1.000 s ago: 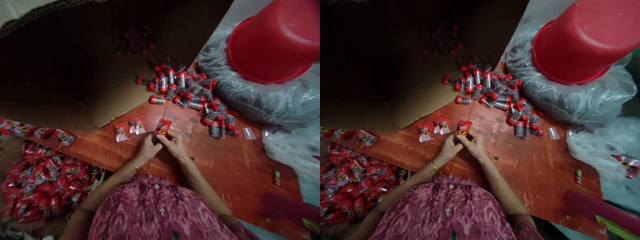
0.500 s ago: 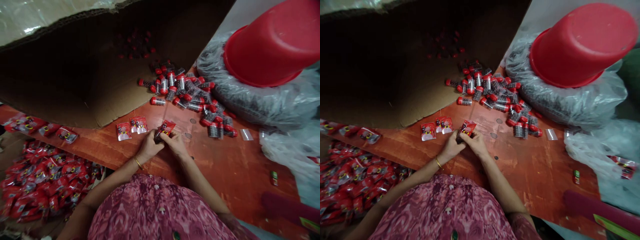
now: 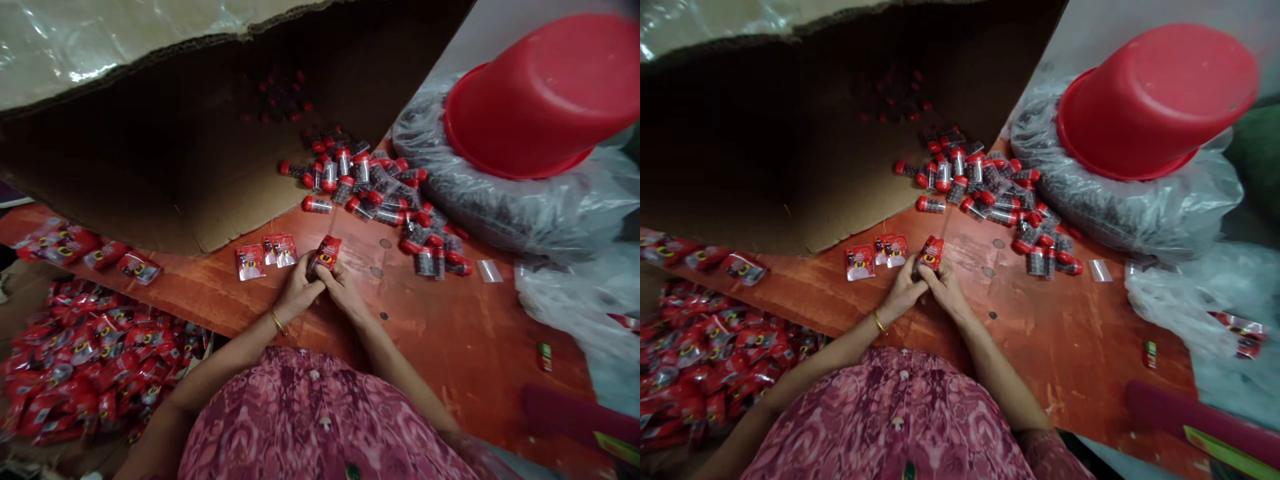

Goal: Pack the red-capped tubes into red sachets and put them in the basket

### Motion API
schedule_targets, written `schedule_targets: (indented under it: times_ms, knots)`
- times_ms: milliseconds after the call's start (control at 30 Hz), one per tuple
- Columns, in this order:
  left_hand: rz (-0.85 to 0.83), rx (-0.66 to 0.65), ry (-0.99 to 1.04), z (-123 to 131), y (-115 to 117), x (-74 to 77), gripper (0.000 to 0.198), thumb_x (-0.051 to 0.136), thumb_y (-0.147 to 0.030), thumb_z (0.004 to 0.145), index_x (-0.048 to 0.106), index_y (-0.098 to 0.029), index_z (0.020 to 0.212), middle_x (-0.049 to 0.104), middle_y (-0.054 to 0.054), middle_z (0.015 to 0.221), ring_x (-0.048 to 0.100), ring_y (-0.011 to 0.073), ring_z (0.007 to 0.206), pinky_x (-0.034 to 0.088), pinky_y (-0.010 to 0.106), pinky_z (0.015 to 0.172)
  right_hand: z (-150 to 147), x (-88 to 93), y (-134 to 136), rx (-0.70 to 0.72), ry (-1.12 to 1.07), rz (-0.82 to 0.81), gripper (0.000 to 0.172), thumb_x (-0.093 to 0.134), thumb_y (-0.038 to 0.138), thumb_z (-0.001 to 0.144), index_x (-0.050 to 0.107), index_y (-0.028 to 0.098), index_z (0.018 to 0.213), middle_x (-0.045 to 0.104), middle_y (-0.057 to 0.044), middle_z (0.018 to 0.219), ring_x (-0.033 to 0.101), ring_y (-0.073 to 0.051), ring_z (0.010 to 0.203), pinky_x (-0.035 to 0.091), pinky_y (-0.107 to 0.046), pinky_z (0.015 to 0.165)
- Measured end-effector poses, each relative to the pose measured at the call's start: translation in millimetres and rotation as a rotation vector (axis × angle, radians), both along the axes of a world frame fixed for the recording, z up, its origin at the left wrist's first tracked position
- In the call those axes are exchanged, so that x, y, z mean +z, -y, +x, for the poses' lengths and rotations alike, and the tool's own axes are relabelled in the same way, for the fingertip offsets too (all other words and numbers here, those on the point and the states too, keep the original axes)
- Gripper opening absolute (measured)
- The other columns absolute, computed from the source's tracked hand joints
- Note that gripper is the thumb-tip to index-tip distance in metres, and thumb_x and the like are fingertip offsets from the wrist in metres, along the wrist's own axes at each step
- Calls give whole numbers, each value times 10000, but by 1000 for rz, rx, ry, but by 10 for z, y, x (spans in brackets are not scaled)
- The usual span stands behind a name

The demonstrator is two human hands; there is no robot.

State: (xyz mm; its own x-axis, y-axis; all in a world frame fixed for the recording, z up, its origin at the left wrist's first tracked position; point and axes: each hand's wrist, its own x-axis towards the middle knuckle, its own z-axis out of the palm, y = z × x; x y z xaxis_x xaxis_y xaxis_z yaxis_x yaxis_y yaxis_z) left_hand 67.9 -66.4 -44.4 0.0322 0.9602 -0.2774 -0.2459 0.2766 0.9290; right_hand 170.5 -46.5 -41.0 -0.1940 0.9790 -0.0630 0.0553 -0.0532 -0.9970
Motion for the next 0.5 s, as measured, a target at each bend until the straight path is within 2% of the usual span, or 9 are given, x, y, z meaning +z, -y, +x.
schedule_targets:
  times_ms: [67, 167, 267, 333, 433, 500]
  knots:
    - [-47, -39, 124, 0, -8, 27, 422, 526, -207, 596, 462, -203, 1013, 507, -92, 583, 400, 60, 379, 351, 181, 373, 0, 7, 71, -10, -100, -77, 309, 574, 529, 760, 584, 221, 784, 531, 53, 559, 479, -98, 403, 431, -228, 384]
    - [-83, -38, 253, 14, 20, 74, 347, 486, -263, 603, 435, -199, 941, 479, -102, 514, 330, 62, 330, 346, 191, 341, 23, 43, 146, -18, -167, -125, 356, 566, 538, 779, 581, 225, 945, 490, 84, 480, 463, -101, 318, 407, -226, 323]
    - [-53, -18, 272, 45, 74, 130, 303, 460, -317, 644, 432, -195, 920, 502, -87, 522, 321, 64, 330, 363, 200, 337, 73, 119, 151, -1, -127, -87, 338, 550, 525, 806, 615, 214, 921, 489, 76, 477, 489, -105, 327, 394, -223, 325]
    - [-32, -13, 213, 75, 95, 169, 304, 469, -291, 658, 434, -195, 945, 510, -89, 536, 332, 58, 338, 361, 184, 340, 123, 178, 123, 15, -59, -4, 320, 515, 504, 840, 638, 210, 814, 505, 59, 478, 503, -104, 360, 403, -223, 365]
    - [-58, -3, 142, 126, 74, 231, 295, 483, -234, 646, 429, -199, 934, 499, -97, 545, 358, 49, 357, 355, 154, 341, 231, 228, 65, 20, 130, 195, 379, 452, 420, 898, 611, 205, 630, 540, 30, 478, 529, -112, 443, 434, -232, 472]
    - [-110, 3, 151, 157, 23, 278, 247, 478, -244, 652, 416, -202, 888, 490, -100, 541, 330, 42, 347, 355, 150, 329, 319, 222, 35, 24, 309, 357, 375, 430, 341, 916, 611, 202, 618, 589, 10, 522, 558, -125, 510, 460, -257, 569]
